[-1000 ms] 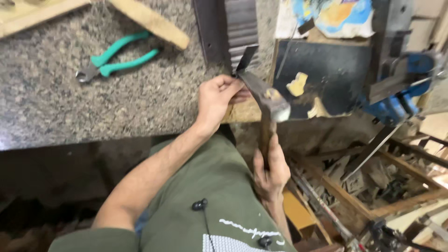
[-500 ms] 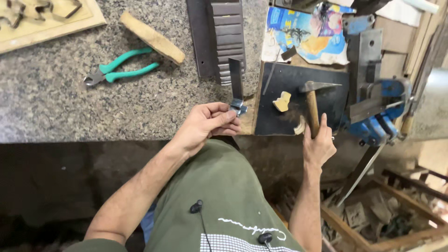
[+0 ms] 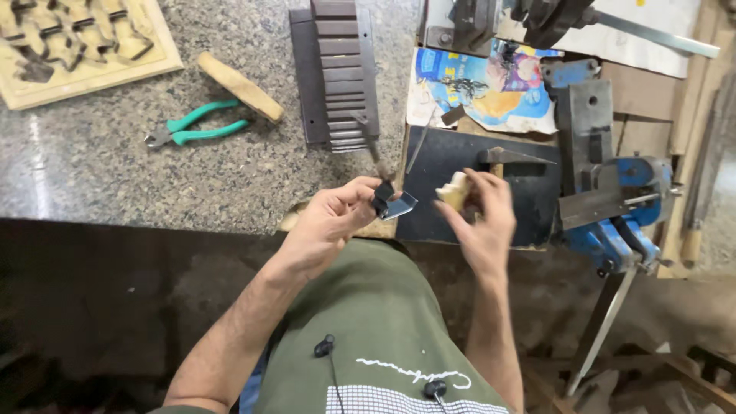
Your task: The person uses a bandsaw to cut a metal strip, then repeatedly hammers the cut piece into a metal jig to bend it. The person inspects the bent metal piece and repeats the cutting and hammering process on additional pieces.
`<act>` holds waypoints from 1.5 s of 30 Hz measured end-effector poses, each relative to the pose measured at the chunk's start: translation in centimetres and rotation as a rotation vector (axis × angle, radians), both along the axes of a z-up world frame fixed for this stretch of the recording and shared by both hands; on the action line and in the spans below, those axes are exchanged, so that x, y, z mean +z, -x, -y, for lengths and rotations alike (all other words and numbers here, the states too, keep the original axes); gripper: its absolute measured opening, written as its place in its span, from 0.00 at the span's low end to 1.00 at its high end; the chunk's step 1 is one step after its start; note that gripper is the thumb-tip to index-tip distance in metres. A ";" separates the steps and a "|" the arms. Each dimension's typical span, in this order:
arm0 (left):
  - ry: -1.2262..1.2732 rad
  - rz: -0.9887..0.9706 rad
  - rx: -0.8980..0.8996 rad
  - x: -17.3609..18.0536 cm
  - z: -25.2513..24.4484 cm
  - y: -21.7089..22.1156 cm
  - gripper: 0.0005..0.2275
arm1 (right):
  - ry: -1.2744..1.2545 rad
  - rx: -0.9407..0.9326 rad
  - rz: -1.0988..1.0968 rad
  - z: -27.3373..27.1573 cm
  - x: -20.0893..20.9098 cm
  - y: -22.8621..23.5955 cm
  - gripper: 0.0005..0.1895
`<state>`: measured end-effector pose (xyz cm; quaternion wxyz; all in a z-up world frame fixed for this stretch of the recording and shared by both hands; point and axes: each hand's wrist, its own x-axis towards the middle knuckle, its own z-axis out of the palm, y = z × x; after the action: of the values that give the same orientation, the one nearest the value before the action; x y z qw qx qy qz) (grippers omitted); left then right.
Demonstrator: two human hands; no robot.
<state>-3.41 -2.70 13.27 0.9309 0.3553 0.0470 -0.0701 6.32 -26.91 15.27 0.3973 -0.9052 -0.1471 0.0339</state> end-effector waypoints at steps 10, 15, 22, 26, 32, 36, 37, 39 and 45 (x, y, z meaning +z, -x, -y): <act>0.021 -0.041 -0.088 4.7 4.2 -0.6 0.11 | -0.072 0.231 0.334 -0.5 12.5 3.3 0.38; -0.113 -0.070 -0.124 6.3 4.8 -0.2 0.10 | -0.049 0.263 0.364 -0.2 12.9 3.4 0.36; -0.171 -0.062 -0.123 7.5 5.3 -0.3 0.10 | -0.017 0.246 0.368 0.7 12.8 3.8 0.35; -0.272 -0.071 -0.087 8.1 5.5 0.0 0.08 | -0.015 0.233 0.390 0.9 12.5 4.2 0.34; -0.368 -0.014 -0.109 9.1 5.4 0.0 0.08 | -0.033 0.217 0.464 1.7 11.5 4.6 0.35; -0.314 -0.090 -0.153 9.4 5.2 -0.2 0.08 | -0.071 0.224 0.457 2.3 10.5 4.4 0.37; -0.299 -0.104 -0.164 9.4 5.2 -0.3 0.08 | -0.081 0.229 0.456 2.5 10.4 4.3 0.38; -0.328 -0.115 -0.187 9.3 5.2 -0.4 0.08 | -0.099 0.227 0.448 2.6 10.2 4.3 0.38; -0.368 -0.093 -0.203 8.9 5.6 -0.6 0.08 | -0.069 0.196 0.433 2.1 10.6 5.1 0.39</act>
<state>-2.81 -8.29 22.15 0.8353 0.5187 0.0660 -0.1699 1.24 -29.03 25.92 0.3819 -0.8586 -0.3173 -0.1274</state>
